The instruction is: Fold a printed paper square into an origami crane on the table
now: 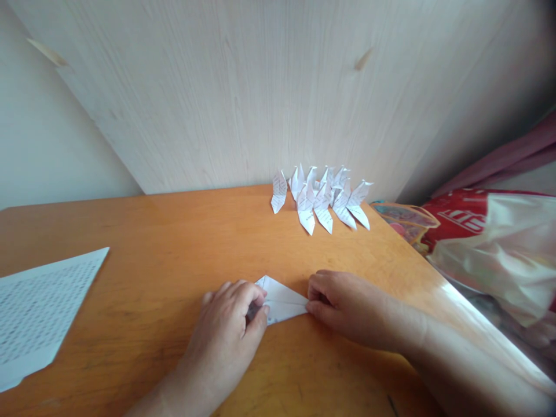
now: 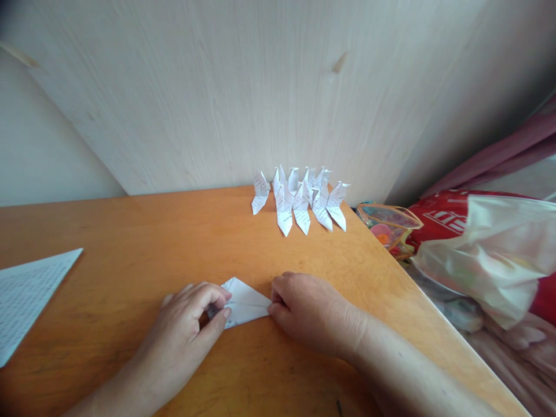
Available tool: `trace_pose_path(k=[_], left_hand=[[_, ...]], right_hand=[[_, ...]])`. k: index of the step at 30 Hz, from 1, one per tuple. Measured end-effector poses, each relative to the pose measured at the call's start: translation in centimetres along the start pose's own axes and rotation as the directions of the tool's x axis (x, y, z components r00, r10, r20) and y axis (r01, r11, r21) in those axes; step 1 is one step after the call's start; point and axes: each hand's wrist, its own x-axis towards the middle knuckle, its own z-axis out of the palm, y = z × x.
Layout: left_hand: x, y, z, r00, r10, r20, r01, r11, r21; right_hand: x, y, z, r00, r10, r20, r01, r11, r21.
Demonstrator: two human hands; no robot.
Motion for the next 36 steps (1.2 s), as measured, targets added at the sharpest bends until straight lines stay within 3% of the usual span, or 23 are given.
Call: trace_pose_path(k=[23, 36], left_hand=[[-0.57, 0.45, 0.12, 0.995, -0.073, -0.062, 0.071, 0.997, -0.030], [-0.33, 0.94, -0.72, 0.994, 0.103, 0.030, -0.106, 0.991, 0.085]], right_hand=[[-0.08, -0.15, 0.39, 0.999, 0.038, -0.001, -0.038, 0.999, -0.024], [-0.20, -0.02, 0.40, 1.000, 0.022, 0.008, -0.022, 0.999, -0.026]])
